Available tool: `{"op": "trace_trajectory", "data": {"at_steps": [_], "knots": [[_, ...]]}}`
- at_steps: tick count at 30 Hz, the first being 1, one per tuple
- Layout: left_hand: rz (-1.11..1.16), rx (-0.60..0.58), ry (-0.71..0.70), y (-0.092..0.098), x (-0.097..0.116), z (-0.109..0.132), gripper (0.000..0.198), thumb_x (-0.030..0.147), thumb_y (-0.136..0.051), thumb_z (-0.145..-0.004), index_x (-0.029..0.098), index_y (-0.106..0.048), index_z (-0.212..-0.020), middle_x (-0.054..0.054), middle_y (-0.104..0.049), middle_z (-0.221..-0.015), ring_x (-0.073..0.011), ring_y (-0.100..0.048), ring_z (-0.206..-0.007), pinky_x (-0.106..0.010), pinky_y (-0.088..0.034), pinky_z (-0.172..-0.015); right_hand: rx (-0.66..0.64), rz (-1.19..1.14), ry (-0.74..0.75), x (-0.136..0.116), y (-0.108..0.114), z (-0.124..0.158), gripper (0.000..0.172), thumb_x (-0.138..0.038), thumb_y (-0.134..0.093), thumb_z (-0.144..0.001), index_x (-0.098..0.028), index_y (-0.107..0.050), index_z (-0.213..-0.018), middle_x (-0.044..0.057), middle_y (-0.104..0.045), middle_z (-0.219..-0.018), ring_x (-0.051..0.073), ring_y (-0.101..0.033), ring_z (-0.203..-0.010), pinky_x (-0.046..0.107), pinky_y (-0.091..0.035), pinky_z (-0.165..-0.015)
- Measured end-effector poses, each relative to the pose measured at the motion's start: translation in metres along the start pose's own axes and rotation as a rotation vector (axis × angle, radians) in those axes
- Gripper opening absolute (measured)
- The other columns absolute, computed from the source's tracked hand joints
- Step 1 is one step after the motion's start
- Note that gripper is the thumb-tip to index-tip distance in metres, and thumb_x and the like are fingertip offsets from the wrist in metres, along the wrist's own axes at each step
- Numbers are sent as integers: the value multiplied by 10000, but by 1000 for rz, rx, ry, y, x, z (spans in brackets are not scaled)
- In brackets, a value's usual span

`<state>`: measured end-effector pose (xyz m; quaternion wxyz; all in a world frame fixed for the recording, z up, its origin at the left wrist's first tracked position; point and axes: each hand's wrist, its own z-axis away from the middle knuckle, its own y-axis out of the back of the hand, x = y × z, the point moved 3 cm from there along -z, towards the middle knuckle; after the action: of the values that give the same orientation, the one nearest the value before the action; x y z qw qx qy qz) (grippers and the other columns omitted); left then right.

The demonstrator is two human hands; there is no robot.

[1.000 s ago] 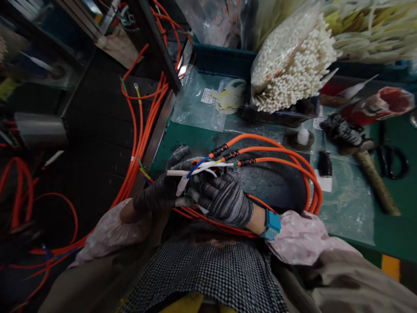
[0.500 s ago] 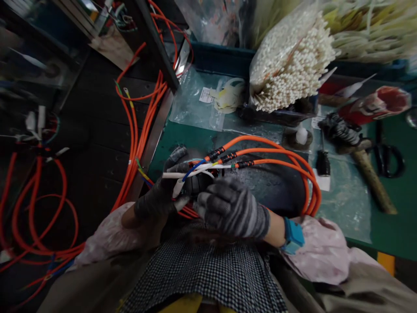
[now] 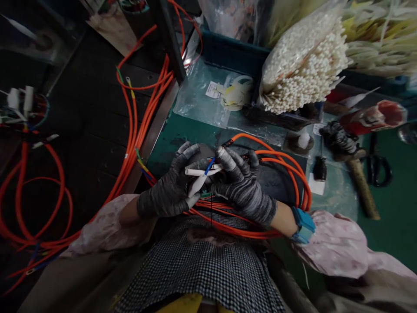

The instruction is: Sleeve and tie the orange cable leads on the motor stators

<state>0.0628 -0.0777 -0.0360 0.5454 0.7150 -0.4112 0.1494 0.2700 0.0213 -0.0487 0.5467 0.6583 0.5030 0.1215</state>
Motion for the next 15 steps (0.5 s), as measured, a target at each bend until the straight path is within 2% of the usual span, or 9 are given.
{"op": "trace_trajectory", "data": {"at_steps": [3,7,11,13,15], "knots": [[-13,3,-15,-1,-1,-2,1010,290,-705,-886,320,-170,-1742,-162,-206,-1786,-480,-194,-1661,-739,-159,-1352,-53,-50,75,6,-4,4,892,-636,-615,-1036,-380,-161,-1760,110,-626,-1558,361,-573,-1455,631,-227,-1323],[-2,-2,-86,2,4,-8,1015,235,-706,-887,351,-163,-1737,-148,-325,-1736,-446,-272,-1640,-724,-178,-1356,-97,-59,127,9,-6,5,798,-681,-490,-1073,-397,-194,-1757,115,-647,-1525,346,-566,-1466,641,-195,-1339],[28,-16,-114,6,5,-11,974,279,-726,-889,381,-218,-1714,-123,-369,-1702,-446,-288,-1632,-719,-144,-1365,13,-64,83,5,-5,6,837,-717,-513,-1049,-397,-197,-1755,107,-670,-1459,356,-610,-1409,657,-170,-1345],[33,-24,-103,4,3,-10,963,326,-737,-881,372,-239,-1704,-127,-375,-1698,-450,-298,-1630,-716,-139,-1368,75,-43,54,1,-3,7,887,-727,-569,-1022,-400,-193,-1756,102,-675,-1448,363,-622,-1387,654,-199,-1338],[65,22,-79,-1,1,-6,973,339,-737,-870,343,-240,-1706,-138,-402,-1682,-437,-326,-1623,-710,-158,-1368,111,-3,44,-4,-2,9,925,-723,-607,-1005,-398,-180,-1760,101,-675,-1453,365,-629,-1371,644,-240,-1325]]}}
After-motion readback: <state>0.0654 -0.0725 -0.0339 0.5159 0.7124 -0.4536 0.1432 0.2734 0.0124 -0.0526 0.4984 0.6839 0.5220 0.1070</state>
